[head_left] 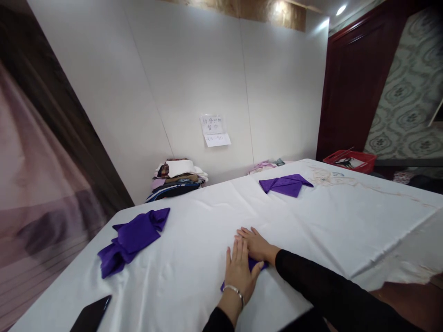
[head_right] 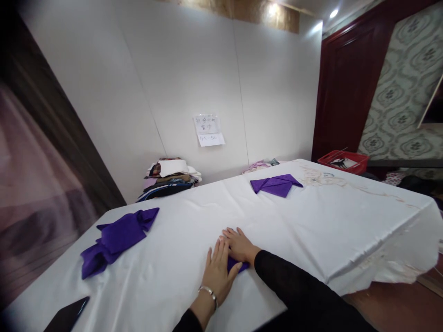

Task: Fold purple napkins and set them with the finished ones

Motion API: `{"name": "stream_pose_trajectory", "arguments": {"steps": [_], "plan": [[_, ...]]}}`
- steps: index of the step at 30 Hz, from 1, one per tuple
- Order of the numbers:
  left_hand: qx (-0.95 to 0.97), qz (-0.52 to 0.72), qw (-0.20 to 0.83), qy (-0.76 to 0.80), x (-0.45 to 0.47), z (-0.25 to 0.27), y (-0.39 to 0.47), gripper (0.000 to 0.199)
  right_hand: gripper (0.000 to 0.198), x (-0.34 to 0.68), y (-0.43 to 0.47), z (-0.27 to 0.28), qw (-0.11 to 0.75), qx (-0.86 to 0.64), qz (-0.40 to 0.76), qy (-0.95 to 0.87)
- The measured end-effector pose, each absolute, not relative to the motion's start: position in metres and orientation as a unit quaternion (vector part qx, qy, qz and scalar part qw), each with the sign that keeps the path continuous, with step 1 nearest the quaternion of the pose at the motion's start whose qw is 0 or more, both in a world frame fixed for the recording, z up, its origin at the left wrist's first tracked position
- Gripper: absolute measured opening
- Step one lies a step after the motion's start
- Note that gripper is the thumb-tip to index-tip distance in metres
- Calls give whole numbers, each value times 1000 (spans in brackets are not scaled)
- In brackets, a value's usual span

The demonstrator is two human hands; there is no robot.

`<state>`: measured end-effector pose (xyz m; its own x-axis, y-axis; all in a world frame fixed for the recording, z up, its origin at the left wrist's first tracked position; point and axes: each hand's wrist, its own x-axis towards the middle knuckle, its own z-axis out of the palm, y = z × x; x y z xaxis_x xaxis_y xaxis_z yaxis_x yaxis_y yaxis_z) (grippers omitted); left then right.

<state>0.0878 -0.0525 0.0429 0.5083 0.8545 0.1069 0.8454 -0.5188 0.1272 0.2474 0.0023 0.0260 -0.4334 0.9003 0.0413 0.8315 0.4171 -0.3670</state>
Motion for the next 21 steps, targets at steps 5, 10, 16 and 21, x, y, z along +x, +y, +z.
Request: {"name": "stream_pose_trajectory", "arguments": {"steps": [5, 10, 16, 21], "plan": [[860, 50, 53, 505, 113, 15, -39, 81, 50, 247, 5, 21, 121, -523, 136, -833], [850, 22, 60, 523, 90, 10, -46, 83, 51, 247, 6, 19, 133, -532, 135, -825], [846, -20, 62, 528, 67, 22, -61, 80, 56, 248, 5, 22, 131, -547, 145, -814], [843, -42, 68, 532, 44, 20, -77, 84, 59, 247, 5, 24, 124, -554, 142, -811]]}}
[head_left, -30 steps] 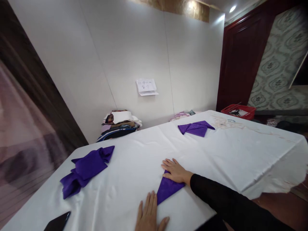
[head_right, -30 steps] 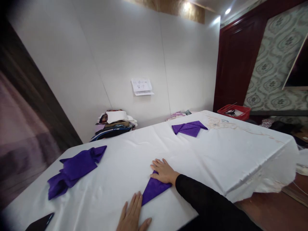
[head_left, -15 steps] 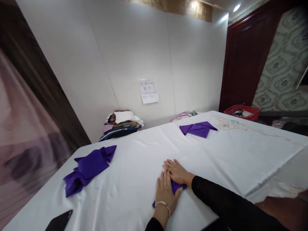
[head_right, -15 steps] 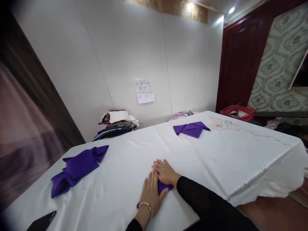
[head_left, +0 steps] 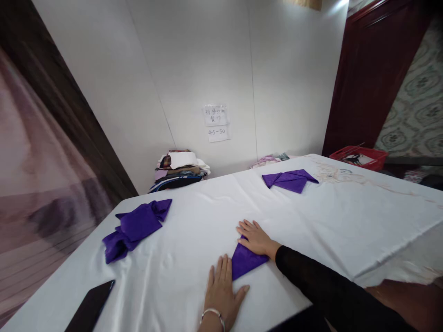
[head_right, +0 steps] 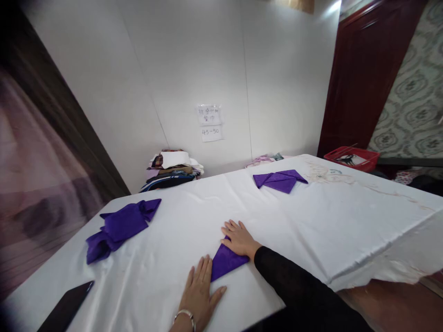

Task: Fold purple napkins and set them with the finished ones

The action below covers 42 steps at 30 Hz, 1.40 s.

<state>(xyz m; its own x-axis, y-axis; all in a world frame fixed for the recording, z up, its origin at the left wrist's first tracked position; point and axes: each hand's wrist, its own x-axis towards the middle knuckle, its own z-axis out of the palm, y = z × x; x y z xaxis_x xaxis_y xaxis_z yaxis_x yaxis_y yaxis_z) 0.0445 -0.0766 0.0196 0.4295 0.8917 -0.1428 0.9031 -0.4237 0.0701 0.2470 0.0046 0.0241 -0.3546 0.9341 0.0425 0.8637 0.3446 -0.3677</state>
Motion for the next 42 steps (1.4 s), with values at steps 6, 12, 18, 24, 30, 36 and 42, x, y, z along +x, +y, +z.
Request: {"name": "stream_pose_trajectory", "arguments": {"steps": [6, 12, 18, 24, 30, 36, 42], "plan": [[811, -40, 66, 580, 38, 37, -81, 84, 61, 247, 6, 23, 112, -557, 150, -809], [855, 60, 52, 512, 100, 38, -47, 80, 54, 248, 8, 18, 108, -547, 134, -819], [855, 40, 58, 514, 103, 1, -38, 83, 51, 248, 8, 17, 110, -552, 127, -817], [855, 28, 60, 514, 68, 0, -54, 80, 54, 246, 6, 21, 116, -556, 131, -812], [847, -29, 92, 523, 37, 11, -79, 86, 54, 246, 7, 21, 111, -561, 140, -809], [810, -15, 101, 577, 47, 41, -76, 81, 56, 247, 9, 18, 115, -550, 135, -816], [857, 43, 86, 507, 104, 38, -45, 79, 50, 248, 10, 15, 113, -548, 136, -818]]}}
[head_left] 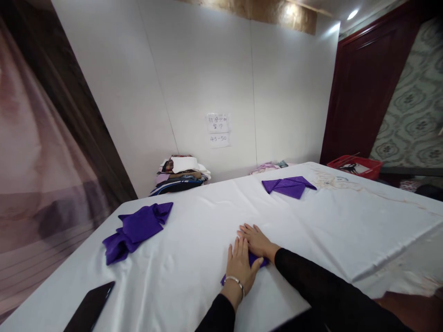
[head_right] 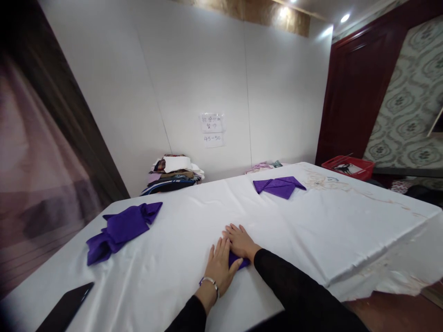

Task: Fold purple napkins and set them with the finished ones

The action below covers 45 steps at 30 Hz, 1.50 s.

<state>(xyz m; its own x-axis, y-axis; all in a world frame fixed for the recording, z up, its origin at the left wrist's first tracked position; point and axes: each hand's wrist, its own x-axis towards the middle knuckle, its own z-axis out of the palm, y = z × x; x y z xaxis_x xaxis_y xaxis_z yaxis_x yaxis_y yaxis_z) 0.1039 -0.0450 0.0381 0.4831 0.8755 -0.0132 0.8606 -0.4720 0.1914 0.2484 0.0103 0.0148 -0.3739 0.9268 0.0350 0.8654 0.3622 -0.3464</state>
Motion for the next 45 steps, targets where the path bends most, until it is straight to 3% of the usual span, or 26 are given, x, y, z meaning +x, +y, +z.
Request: {"name": "stream_pose_trajectory", "arguments": {"steps": [8, 21, 28, 45], "plan": [[851, 43, 64, 519, 102, -5, -36, 85, 50, 249, 13, 15, 105, -556, 130, -814], [859, 33, 49, 509, 95, 0, -44, 83, 59, 249, 28, 37, 83, -636, 144, -754], [856, 38, 69, 511, 96, 5, -46, 83, 66, 231, 3, 32, 107, -550, 130, -818], [853, 30, 58, 517, 67, 5, -68, 82, 66, 244, 30, 22, 93, -581, 131, -798]]}}
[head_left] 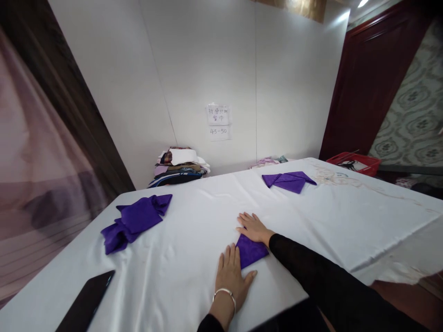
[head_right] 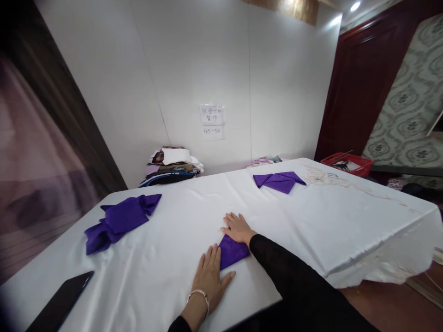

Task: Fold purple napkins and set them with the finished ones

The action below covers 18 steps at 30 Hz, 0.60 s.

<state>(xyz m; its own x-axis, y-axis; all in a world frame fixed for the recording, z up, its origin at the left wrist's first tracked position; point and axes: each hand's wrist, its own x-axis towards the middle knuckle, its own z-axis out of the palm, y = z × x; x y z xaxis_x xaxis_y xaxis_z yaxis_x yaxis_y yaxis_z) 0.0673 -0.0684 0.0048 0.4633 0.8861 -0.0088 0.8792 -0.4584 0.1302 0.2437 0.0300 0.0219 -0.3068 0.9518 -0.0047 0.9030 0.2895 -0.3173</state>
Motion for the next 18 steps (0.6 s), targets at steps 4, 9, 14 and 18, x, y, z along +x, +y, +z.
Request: {"name": "stream_pose_trajectory", "arguments": {"steps": [4, 9, 14, 18], "plan": [[844, -7, 71, 532, 53, 19, -87, 81, 67, 244, 32, 21, 89, -586, 137, -794], [833, -42, 84, 545, 27, 26, -102, 81, 67, 244, 31, 22, 89, -588, 139, -792], [815, 0, 61, 577, 37, 41, -88, 81, 66, 244, 29, 23, 90, -588, 140, -791], [847, 61, 39, 527, 82, 41, -63, 80, 65, 245, 29, 23, 100, -578, 129, -799]]}}
